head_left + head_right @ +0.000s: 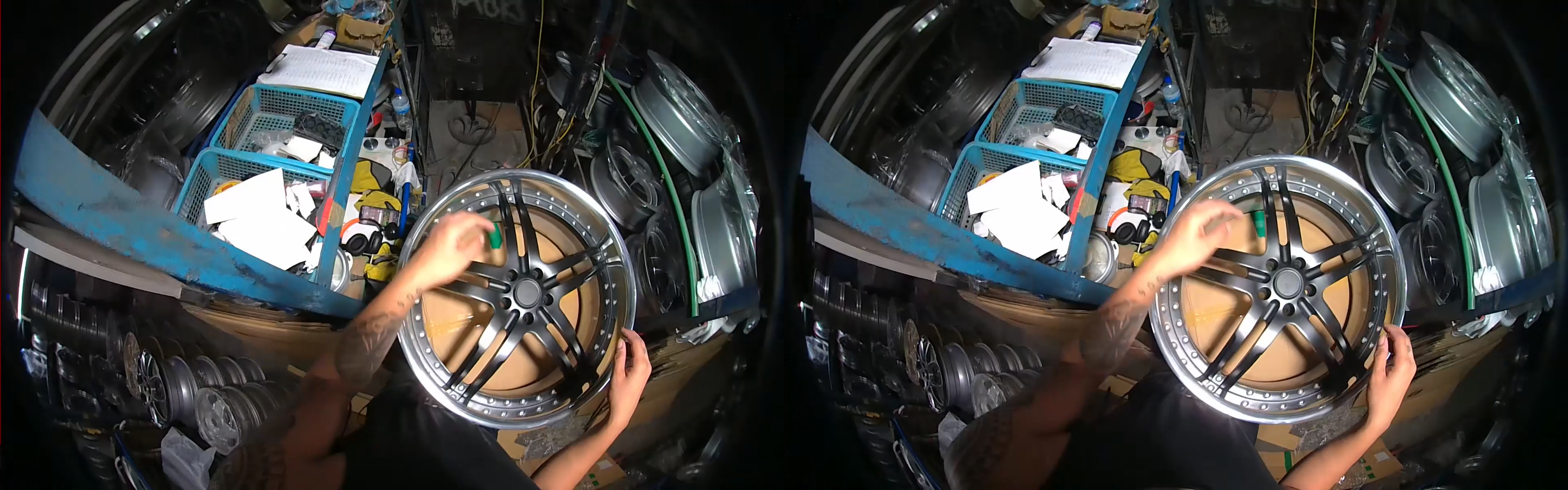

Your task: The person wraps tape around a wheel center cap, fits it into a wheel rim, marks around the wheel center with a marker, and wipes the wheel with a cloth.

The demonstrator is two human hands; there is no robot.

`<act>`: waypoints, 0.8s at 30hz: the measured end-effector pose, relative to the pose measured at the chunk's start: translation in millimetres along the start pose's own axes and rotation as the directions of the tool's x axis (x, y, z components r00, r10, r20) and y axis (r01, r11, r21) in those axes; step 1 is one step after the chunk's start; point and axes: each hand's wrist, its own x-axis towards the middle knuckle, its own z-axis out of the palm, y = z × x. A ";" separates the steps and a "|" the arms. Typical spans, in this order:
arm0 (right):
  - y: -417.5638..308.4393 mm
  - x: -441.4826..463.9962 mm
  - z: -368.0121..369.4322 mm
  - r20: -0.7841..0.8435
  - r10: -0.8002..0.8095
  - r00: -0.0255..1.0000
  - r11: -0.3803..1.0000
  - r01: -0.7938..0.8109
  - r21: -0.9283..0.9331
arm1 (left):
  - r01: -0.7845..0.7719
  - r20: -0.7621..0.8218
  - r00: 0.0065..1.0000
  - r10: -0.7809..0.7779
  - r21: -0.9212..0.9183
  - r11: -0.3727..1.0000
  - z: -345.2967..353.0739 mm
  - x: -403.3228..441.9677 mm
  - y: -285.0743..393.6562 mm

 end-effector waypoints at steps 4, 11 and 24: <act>18.4 6.7 -5.7 -0.047 -0.020 0.999 0.994 0.015 -0.105 | 0.063 -0.222 0.975 0.009 0.316 0.947 -25.0 76.7 -76.0; 59.8 1.7 -85.2 -0.461 -0.080 0.884 0.824 -0.202 -0.529 | 0.326 -0.373 0.893 -0.250 0.154 0.933 -70.7 164.2 -319.8; 3.3 -282.4 117.8 -0.609 0.605 0.514 0.515 -0.835 -0.193 | 0.599 -0.208 0.761 -0.615 0.589 0.543 -68.4 118.1 -573.4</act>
